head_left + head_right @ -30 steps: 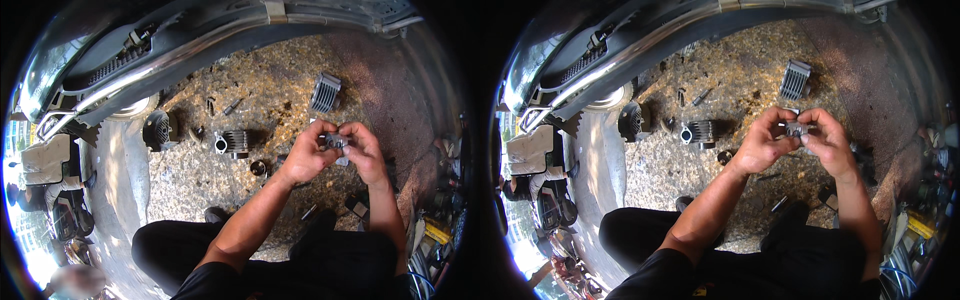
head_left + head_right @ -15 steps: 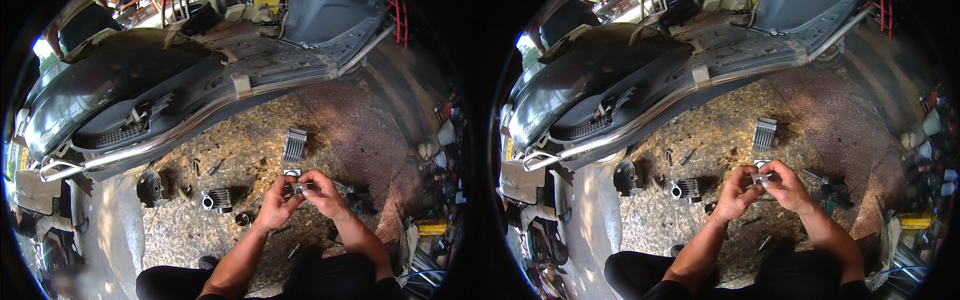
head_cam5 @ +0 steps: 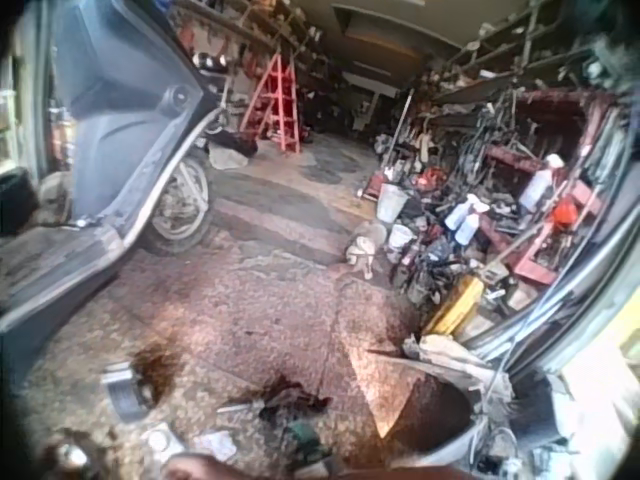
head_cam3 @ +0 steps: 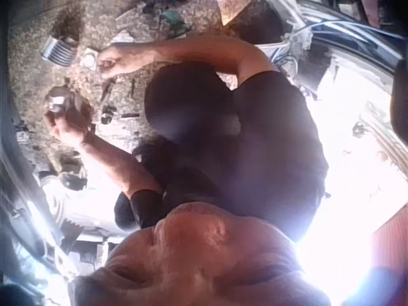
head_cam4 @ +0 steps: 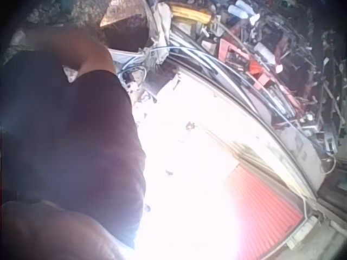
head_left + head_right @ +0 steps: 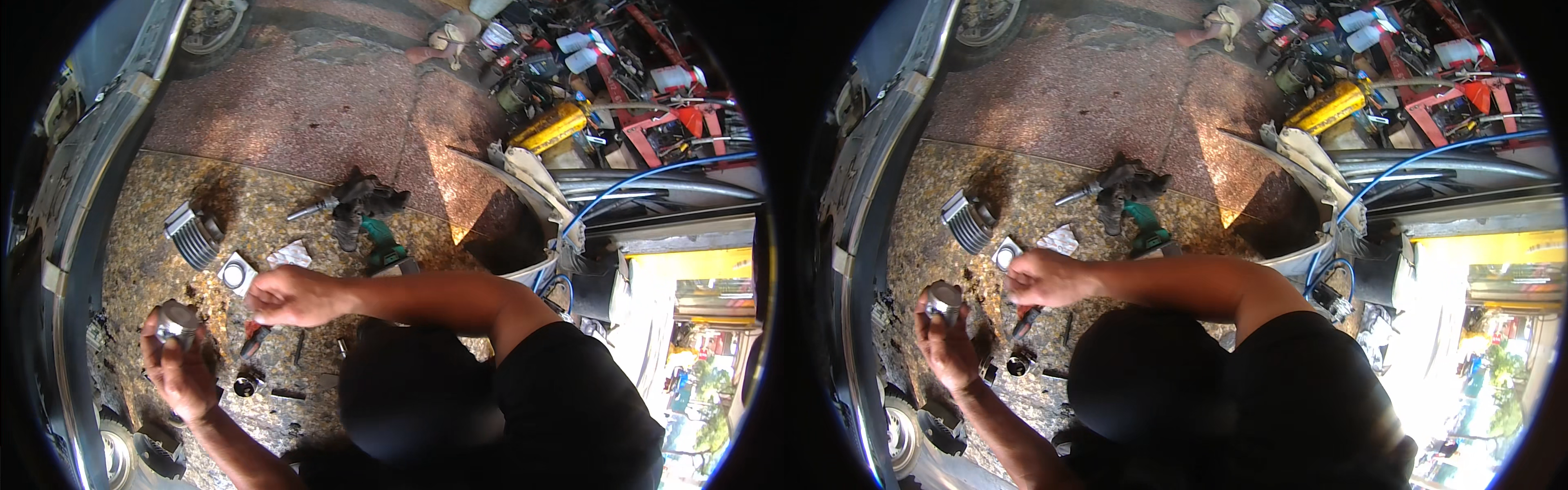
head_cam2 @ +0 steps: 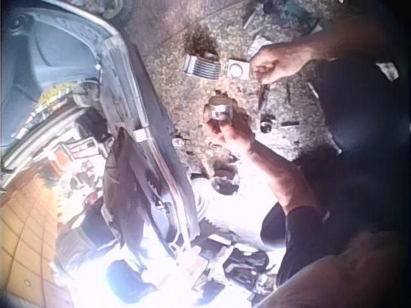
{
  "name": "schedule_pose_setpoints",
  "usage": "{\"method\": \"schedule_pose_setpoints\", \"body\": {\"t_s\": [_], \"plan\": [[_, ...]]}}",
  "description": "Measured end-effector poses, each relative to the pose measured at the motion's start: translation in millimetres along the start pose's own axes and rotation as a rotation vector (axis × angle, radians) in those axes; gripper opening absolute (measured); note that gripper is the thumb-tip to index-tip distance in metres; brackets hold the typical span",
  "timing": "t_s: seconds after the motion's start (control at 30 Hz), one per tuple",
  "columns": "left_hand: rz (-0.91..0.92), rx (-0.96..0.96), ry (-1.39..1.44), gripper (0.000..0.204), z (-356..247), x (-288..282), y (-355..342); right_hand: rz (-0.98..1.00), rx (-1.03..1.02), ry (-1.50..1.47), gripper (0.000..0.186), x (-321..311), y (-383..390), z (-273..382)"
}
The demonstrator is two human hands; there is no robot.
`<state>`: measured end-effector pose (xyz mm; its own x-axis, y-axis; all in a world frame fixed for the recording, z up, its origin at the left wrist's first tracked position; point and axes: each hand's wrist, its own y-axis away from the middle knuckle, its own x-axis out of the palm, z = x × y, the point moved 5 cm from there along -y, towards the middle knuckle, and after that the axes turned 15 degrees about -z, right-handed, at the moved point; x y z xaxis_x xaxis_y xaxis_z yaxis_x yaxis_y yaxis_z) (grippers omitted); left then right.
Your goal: The person removes a piston ring from a piston using pliers, then installs two new piston rings onto the piston by hand, carefully seating them into the grooves.
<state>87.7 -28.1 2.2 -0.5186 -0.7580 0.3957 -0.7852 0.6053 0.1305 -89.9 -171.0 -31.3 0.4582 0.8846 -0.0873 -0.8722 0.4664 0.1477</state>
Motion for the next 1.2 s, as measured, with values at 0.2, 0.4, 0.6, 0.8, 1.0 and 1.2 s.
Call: {"method": "schedule_pose_setpoints", "body": {"t_s": [0.2,0.4,0.6,0.8,1.0,1.2], "plan": [[0.033,-0.090,0.115,0.071,-11.1,-3.1,-12.6,-0.168,0.237,0.371,0.025,-38.6,137.0,-108.0],[0.090,-0.222,0.221,0.071,-8.0,2.5,-27.4,-0.376,0.612,0.402,0.022,-58.0,253.3,-143.2],[0.093,-0.227,0.168,0.076,-3.9,13.5,-20.4,-0.820,0.174,0.732,0.010,-144.1,210.3,-113.4],[0.086,-0.260,0.088,0.079,6.6,30.0,-2.2,-0.930,-0.001,1.022,0.021,-224.4,99.9,-96.7],[0.107,-0.266,0.041,0.081,13.8,21.5,-1.9,-0.806,0.331,0.451,0.024,-255.9,91.6,-54.2],[0.191,-0.390,0.113,0.076,42.3,41.7,-11.9,-0.660,0.195,0.330,0.035,-265.2,98.6,1.7]]}}
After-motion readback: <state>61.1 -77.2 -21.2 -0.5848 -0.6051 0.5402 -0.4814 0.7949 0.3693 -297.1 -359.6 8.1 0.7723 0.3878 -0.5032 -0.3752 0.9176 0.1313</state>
